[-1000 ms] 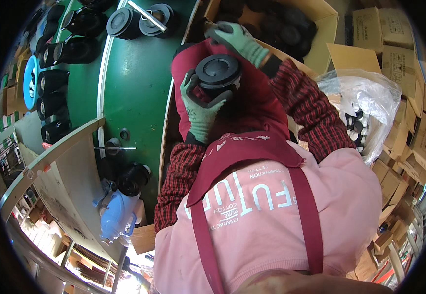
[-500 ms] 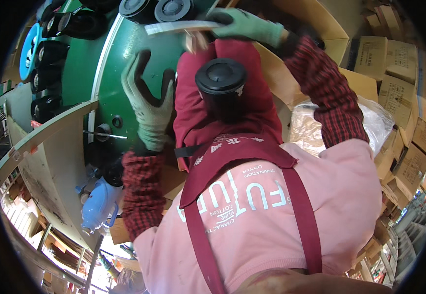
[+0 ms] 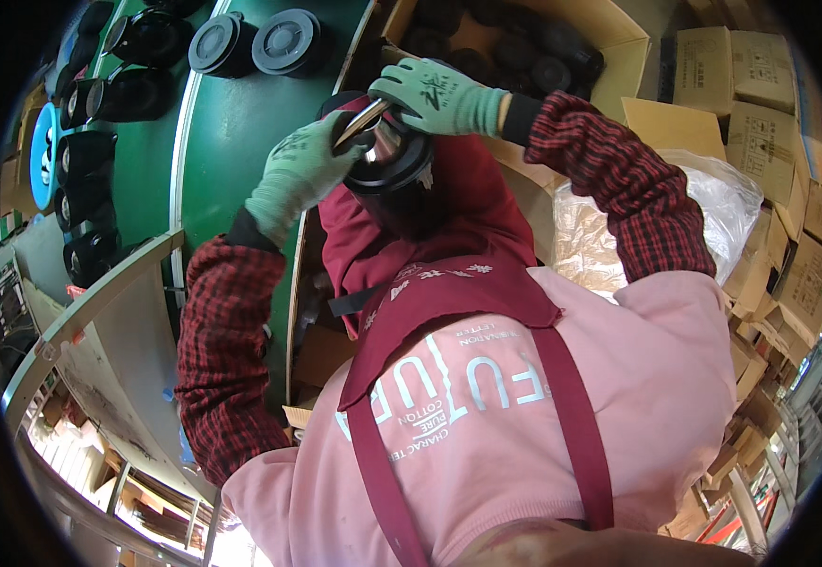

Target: The person assembles black kitchenware by picking up a pot, inserting a metal rod, and attaching a lid. The person repeats this process for multiple units, placing finished items on the table.

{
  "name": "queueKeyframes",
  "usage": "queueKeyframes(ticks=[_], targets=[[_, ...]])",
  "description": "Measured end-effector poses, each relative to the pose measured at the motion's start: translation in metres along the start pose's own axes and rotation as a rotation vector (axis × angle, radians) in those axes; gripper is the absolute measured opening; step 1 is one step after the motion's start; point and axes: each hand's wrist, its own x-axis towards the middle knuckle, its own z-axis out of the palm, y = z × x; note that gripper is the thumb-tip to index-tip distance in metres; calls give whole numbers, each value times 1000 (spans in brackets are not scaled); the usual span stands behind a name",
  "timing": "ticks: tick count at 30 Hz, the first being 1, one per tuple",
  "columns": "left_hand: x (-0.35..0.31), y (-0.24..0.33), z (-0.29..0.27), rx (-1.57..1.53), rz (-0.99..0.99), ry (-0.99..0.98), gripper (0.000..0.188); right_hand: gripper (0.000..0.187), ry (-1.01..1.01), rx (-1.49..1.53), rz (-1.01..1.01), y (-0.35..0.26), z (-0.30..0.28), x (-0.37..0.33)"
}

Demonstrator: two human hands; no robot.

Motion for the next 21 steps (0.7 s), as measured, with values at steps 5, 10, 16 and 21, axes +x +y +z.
queueKeyframes(ticks=[5,10,16,21], targets=[[-17,11,21,111,0,105,56,43,-18,48,-14,-3,0,-6],[-4,-6,4,57,140,-58,71,46,-183,36,36,-4,-12,-10],[11,2,-11,-214,-131,-375,74,38,-803,238,-27,10,-42,55],[22,4,-2,-136,-57,-236,61,22,-1317,488,241,59,29,69]])
